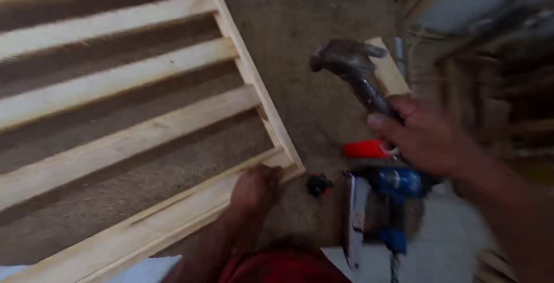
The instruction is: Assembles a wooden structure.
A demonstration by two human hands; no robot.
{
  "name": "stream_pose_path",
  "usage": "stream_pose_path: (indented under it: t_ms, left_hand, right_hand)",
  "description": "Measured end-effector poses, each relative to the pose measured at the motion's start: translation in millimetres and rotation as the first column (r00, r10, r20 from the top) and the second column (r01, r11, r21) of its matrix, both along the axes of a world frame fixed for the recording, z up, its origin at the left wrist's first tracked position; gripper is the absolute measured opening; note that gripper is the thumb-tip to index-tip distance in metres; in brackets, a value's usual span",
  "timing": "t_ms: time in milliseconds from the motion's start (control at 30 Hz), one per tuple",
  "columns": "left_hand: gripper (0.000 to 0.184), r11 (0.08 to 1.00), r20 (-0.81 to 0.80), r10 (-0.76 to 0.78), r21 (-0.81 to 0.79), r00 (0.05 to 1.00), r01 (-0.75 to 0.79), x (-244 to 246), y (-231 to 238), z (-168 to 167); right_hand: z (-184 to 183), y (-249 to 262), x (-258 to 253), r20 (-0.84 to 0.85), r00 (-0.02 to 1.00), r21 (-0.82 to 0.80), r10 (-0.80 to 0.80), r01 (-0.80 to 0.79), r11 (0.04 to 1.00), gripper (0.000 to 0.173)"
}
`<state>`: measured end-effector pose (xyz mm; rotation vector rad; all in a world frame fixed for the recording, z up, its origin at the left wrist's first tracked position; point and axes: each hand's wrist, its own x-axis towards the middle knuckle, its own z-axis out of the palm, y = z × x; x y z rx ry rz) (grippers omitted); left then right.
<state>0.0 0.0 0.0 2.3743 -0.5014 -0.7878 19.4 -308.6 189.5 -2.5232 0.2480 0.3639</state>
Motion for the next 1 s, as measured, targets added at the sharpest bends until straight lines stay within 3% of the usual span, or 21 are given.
stream_pose_path:
  t_ms: [67, 133, 233, 300, 367, 467, 533, 600, 633, 700, 767, 833, 900, 967, 1000]
  left_hand:
    - [0.039, 0.998, 0.013, 0.010, -0.058, 1.000, -0.010, -3, 1, -9]
    - [0.039, 0.996, 0.000, 0.022, -0.090, 1.000, -0.022, -1, 3, -13]
    - [0.036, 0.995, -0.060, 0.044, -0.086, 0.997, -0.049, 3, 2, -9]
    - [0.035, 0.993, -0.116, 0.068, -0.084, 0.991, -0.078, 4, 1, -5]
    - [0.035, 0.993, -0.138, 0.077, -0.076, 0.988, -0.088, 6, -1, -4]
    - [0.035, 0.996, -0.128, 0.066, -0.058, 0.990, -0.074, 7, -3, -3]
    - [0.033, 0.994, -0.130, 0.088, -0.060, 0.988, -0.097, 5, -5, -1]
    - [0.030, 0.990, -0.127, 0.111, -0.075, 0.986, -0.121, 5, -5, -2]
    - [0.029, 0.987, -0.141, 0.128, -0.081, 0.982, -0.140, 4, -6, -3]
    - [0.028, 0.985, -0.180, 0.143, -0.071, 0.973, -0.157, 7, -7, -2]
    - [0.027, 0.982, -0.188, 0.160, -0.075, 0.969, -0.176, 7, -8, -1]
    - [0.026, 0.980, -0.178, 0.162, -0.084, 0.971, -0.179, 6, -7, -3]
    - [0.026, 0.979, -0.184, 0.171, -0.078, 0.968, -0.188, 7, -7, -3]
    - [0.026, 0.978, -0.183, 0.175, -0.084, 0.967, -0.193, 7, -6, -5]
    - [0.027, 0.978, -0.177, 0.175, -0.085, 0.968, -0.192, 8, -6, -7]
  right_hand:
    - [-13, 42, -79, 0.085, 0.987, 0.228, -0.139, 0.117, 0.967, 0.045]
    - [-45, 79, -135, 0.068, 0.973, 0.396, -0.220, 0.176, 0.901, 0.049]
    - [-93, 117, -173, -0.028, 0.955, 0.366, -0.294, 0.283, 0.887, 0.048]
    - [-113, 122, -177, -0.102, 0.942, 0.270, -0.319, 0.335, 0.903, 0.056]
    - [-107, 122, -175, -0.071, 0.938, 0.243, -0.339, 0.346, 0.906, 0.057]
    - [-76, 128, -173, 0.224, 0.909, 0.250, -0.352, 0.295, 0.922, 0.054]
    - [-83, 130, -171, 0.394, 0.856, 0.260, -0.336, 0.247, 0.933, 0.059]
    - [-116, 126, -174, 0.297, 0.907, 0.133, -0.298, 0.270, 0.954, 0.065]
    - [-129, 123, -173, 0.116, 0.954, 0.029, -0.276, 0.274, 0.961, 0.066]
    - [-123, 119, -157, -0.172, 0.948, -0.082, -0.269, 0.259, 0.962, 0.067]
    - [-92, 117, -148, -0.119, 0.960, -0.064, -0.254, 0.248, 0.967, 0.067]
    - [-71, 117, -146, 0.171, 0.952, -0.002, -0.255, 0.259, 0.966, 0.061]
    - [-78, 116, -148, 0.384, 0.885, 0.079, -0.262, 0.251, 0.965, 0.060]
    - [-112, 113, -160, 0.303, 0.918, 0.042, -0.256, 0.255, 0.966, 0.067]
    - [-128, 109, -163, 0.115, 0.964, -0.018, -0.238, 0.242, 0.970, 0.068]
